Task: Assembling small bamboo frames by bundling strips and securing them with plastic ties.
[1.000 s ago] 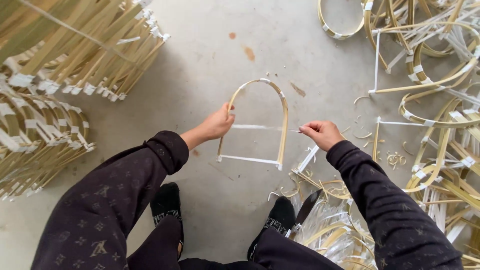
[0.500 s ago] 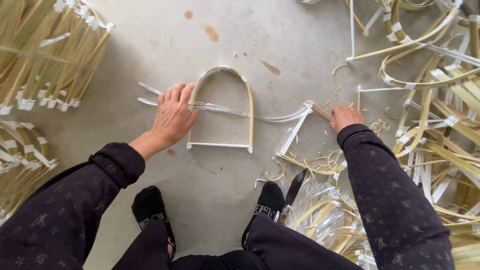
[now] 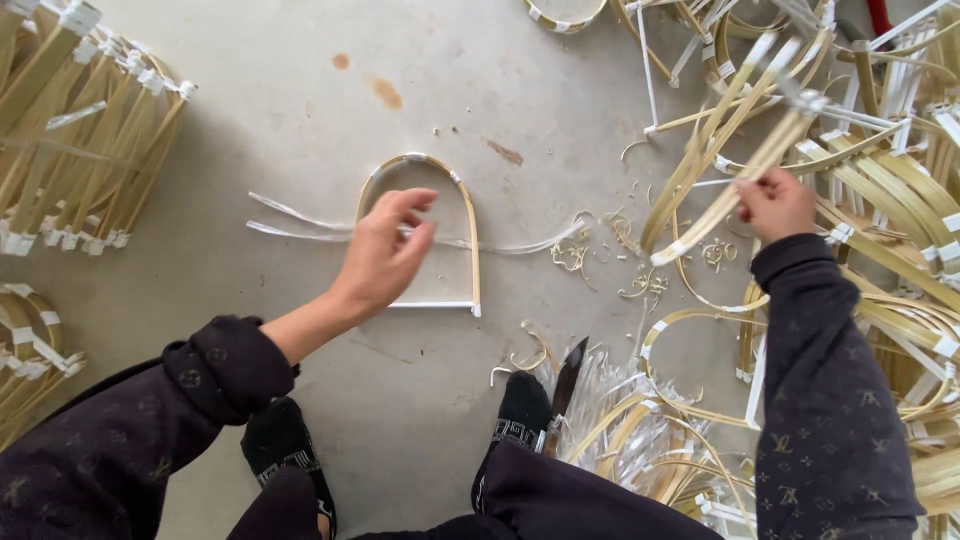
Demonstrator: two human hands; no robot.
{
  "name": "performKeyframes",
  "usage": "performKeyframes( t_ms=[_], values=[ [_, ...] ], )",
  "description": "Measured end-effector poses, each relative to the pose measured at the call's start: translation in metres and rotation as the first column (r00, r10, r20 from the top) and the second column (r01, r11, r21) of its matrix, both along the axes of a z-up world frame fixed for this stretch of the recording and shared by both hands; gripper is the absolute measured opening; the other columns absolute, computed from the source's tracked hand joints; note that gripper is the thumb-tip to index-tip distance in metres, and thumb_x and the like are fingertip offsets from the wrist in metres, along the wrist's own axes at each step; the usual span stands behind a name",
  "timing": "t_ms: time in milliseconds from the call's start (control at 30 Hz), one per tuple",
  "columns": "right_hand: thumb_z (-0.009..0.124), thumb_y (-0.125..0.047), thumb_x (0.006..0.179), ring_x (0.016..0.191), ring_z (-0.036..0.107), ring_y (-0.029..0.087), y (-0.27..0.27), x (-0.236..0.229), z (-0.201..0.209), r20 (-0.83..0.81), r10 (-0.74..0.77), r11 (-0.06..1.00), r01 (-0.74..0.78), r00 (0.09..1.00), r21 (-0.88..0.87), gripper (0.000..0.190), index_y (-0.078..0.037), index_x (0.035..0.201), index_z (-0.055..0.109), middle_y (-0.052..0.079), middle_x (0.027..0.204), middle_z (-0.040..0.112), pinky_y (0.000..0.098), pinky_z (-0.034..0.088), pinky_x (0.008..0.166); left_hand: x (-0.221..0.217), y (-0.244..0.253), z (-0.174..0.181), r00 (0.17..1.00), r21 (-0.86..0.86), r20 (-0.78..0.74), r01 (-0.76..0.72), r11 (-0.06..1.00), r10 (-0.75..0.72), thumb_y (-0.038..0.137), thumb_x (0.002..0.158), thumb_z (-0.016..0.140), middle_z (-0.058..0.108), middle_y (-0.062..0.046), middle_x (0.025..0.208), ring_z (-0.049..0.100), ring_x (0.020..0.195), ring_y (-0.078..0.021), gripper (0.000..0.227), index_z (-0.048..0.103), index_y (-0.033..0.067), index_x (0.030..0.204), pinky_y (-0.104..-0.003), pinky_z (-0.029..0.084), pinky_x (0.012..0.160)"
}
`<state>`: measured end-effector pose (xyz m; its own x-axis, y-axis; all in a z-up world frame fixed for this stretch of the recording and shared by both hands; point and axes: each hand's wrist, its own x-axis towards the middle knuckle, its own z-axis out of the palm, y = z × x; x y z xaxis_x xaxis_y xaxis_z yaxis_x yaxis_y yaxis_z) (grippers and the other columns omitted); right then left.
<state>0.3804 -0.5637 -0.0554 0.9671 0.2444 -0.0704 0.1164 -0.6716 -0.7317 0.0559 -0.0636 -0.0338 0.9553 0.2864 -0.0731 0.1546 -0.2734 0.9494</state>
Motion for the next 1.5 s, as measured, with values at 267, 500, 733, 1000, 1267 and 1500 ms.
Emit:
performKeyframes(
  t_ms=[267,500,733,1000,1267,1500],
  values=[
    [0.069,-0.012,0.103,0.061,0.056,0.004,0.084,-0.030,0.002,-0.180,0.053,0.998,-0.049,0.982,0.027,0.012,0.000,0.101,0.067,0.001,0.084,0.069,0.0209,0.044,0.054,0.028,-0.049,0.048,0.972,-0.226,0.072,0.233,0.946,-0.222,0.024,0.098,0.067,0.060,-0.015,0.139,0.065,0.108,-0.0195,0.060,0.048,0.0077,0.152,-0.031,0.058,0.080],
    [0.070,-0.011,0.103,0.061,0.056,0.004,0.135,-0.061,0.029,-0.140,0.089,0.986,-0.067,0.986,0.154,0.012,0.000,0.103,0.066,0.001,0.082,0.067,0.0207,0.045,0.055,0.074,-0.059,0.009,0.990,-0.154,-0.001,0.136,0.979,-0.138,0.030,0.087,0.082,0.050,-0.021,0.137,0.067,0.099,-0.0245,0.100,0.017,0.0054,0.159,-0.036,0.055,0.085],
    [0.071,-0.013,0.104,0.069,0.060,0.006,0.161,-0.096,0.054,-0.130,0.134,0.945,-0.087,0.982,0.316,0.014,-0.002,0.108,0.063,0.002,0.091,0.068,0.0212,0.051,0.062,0.093,-0.053,-0.016,0.999,-0.211,0.019,-0.031,0.977,0.036,0.011,0.092,0.070,0.069,-0.005,0.093,0.069,0.077,-0.0160,0.058,0.052,0.0095,0.147,-0.032,0.058,0.073],
    [0.066,-0.028,0.104,0.081,0.068,0.008,0.179,-0.118,0.089,-0.163,0.207,0.888,-0.115,0.965,0.446,0.026,-0.008,0.121,0.063,0.002,0.100,0.070,0.0244,0.058,0.069,0.073,-0.056,0.019,0.975,-0.290,0.220,0.023,0.957,0.043,0.007,0.096,0.071,0.070,-0.003,0.098,0.068,0.084,-0.0109,0.058,0.051,0.0064,0.151,-0.028,0.059,0.078],
    [0.064,-0.042,0.104,0.055,0.057,0.010,0.188,-0.132,0.108,-0.408,0.295,0.709,0.088,0.864,0.700,0.033,-0.011,0.093,0.062,0.005,0.073,0.065,0.0255,0.048,0.050,0.057,-0.048,0.046,0.899,0.300,0.439,-0.153,0.942,0.006,0.022,0.096,0.079,0.060,-0.026,0.136,0.056,0.126,-0.0384,0.062,0.051,0.0017,0.148,-0.047,0.045,0.105],
    [0.064,-0.043,0.104,0.051,0.046,0.004,0.230,-0.172,0.133,-0.490,0.240,0.681,0.214,0.838,0.700,0.037,-0.011,0.087,0.056,0.001,0.067,0.056,0.0211,0.041,0.048,0.013,-0.069,0.117,0.868,-0.140,0.289,0.455,0.879,-0.403,0.026,0.089,0.076,0.072,-0.011,0.120,0.066,0.115,-0.0234,0.067,0.051,0.0099,0.149,-0.041,0.048,0.105]
  ],
)
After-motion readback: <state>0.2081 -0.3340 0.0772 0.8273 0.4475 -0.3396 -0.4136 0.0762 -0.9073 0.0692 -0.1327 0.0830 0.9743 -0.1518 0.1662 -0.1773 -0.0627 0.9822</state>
